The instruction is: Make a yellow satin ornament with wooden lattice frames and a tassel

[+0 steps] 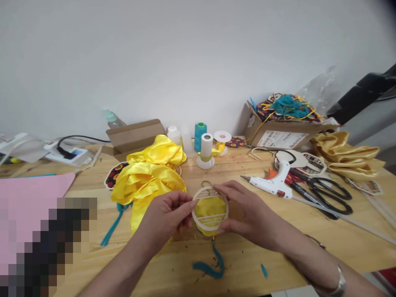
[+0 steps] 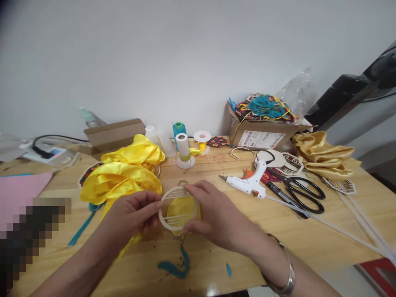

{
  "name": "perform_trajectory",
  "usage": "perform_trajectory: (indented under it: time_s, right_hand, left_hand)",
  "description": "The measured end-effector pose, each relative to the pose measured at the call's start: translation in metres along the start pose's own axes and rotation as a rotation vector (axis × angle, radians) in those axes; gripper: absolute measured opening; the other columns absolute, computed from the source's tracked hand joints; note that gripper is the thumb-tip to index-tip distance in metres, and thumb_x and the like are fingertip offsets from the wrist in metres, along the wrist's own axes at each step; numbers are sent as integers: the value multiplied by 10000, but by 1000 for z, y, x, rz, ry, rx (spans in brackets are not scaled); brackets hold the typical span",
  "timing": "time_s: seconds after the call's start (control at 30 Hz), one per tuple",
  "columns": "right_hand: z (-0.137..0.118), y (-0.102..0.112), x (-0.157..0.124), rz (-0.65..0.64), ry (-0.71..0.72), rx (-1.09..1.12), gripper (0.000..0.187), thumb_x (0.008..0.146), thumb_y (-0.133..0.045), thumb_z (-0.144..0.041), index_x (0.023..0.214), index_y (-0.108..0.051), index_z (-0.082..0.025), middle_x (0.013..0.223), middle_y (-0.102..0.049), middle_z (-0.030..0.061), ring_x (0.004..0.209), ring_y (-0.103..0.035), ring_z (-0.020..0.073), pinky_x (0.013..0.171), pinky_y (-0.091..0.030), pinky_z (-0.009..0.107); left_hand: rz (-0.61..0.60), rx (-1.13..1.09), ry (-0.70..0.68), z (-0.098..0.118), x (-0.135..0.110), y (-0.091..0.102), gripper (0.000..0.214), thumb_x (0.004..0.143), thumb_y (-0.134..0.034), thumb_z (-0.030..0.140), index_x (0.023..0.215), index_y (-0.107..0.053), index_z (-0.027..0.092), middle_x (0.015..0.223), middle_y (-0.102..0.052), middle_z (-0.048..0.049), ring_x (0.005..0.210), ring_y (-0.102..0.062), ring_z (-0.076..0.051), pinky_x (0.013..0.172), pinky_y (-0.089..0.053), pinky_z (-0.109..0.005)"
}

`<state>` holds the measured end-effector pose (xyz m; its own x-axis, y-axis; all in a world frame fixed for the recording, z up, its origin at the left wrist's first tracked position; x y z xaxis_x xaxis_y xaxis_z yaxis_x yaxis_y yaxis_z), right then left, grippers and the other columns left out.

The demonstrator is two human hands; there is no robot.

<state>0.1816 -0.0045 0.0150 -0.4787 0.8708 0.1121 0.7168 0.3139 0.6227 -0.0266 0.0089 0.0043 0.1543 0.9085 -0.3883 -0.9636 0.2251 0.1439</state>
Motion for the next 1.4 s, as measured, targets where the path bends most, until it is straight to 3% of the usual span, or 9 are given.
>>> perform_trajectory:
  time_s: [0.17, 0.43, 0.57, 0.7, 0.87, 1.0, 1.1, 1.4]
  right_hand:
    - [4, -3, 0, -28, 34, -128, 708, 714, -735, -414, 1329, -426, -246, 1220, -533, 99, 1095, -486, 244, 913, -433, 408]
    - [6, 2, -3, -59, 24, -224, 627, 675, -739, -495, 1195, -537, -208, 1030, -604, 74, 944, -522, 226, 788, -453, 363]
    - [8, 5, -4, -45, 18, -236, 611, 685, -721, -516, 1183, -553, -204, 973, -612, 72, 897, -533, 221, 740, -447, 353]
    - [7, 4, -3, -44, 54, -237, 591, 685, -718, -520, 1160, -569, -201, 950, -625, 71, 882, -530, 218, 747, -432, 353]
    - [8, 2, -1, -49, 72, -253, 581, 684, -702, -552, 1126, -588, -193, 911, -632, 66, 862, -505, 221, 743, -407, 357]
    - [11, 1, 1, -57, 71, -280, 559, 706, -689, -546, 1112, -590, -177, 889, -624, 67, 846, -490, 217, 722, -389, 344]
    - [11, 0, 1, -55, 85, -298, 556, 729, -666, -551, 1125, -583, -169, 891, -614, 74, 847, -482, 218, 727, -382, 347]
    - [11, 0, -1, -79, 110, -346, 566, 752, -661, -516, 1174, -563, -151, 917, -589, 78, 873, -463, 222, 759, -382, 351]
  left_hand:
    - [-70, -14, 99, -5, 2, -2, 257, 678, -671, 419, 699, -631, 166, 434, -588, 33, 350, -469, -70, 360, -339, -160]
    - [-153, 18, 131, -11, 5, -4, 264, 703, -653, 412, 807, -674, 169, 476, -624, 16, 392, -521, -93, 389, -393, -181]
    - [-33, 141, -25, -8, 8, 3, 333, 667, -692, 410, 915, -685, 190, 701, -704, -13, 534, -591, -128, 488, -468, -230]
    - [84, 362, -235, -4, 8, 7, 263, 685, -668, 411, 864, -712, 223, 789, -703, -18, 690, -620, -173, 608, -499, -273]
    - [-40, 555, -374, -2, 3, 3, 463, 634, -718, 484, 1040, -678, 266, 968, -633, -27, 706, -594, -169, 587, -493, -268]
    - [-67, 749, -456, -2, 1, 2, 590, 623, -726, 520, 1155, -614, 290, 1057, -580, -36, 929, -578, -232, 783, -491, -325]
    - [-88, 839, -474, -3, 0, 2, 627, 642, -701, 549, 1204, -574, 301, 1064, -577, -38, 974, -566, -247, 851, -463, -354]
    - [-124, 972, -543, -8, -2, 1, 593, 715, -636, 565, 1237, -521, 308, 1016, -584, -21, 900, -591, -217, 744, -459, -303]
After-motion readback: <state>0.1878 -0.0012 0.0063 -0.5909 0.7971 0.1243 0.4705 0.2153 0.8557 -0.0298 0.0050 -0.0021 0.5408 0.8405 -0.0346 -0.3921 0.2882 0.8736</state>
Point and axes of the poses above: each hand's wrist, its own x-axis towards the middle knuckle, its own y-axis out of the back of the hand, z = x × y, the point moved 2 cm from there along x, towards the middle knuckle
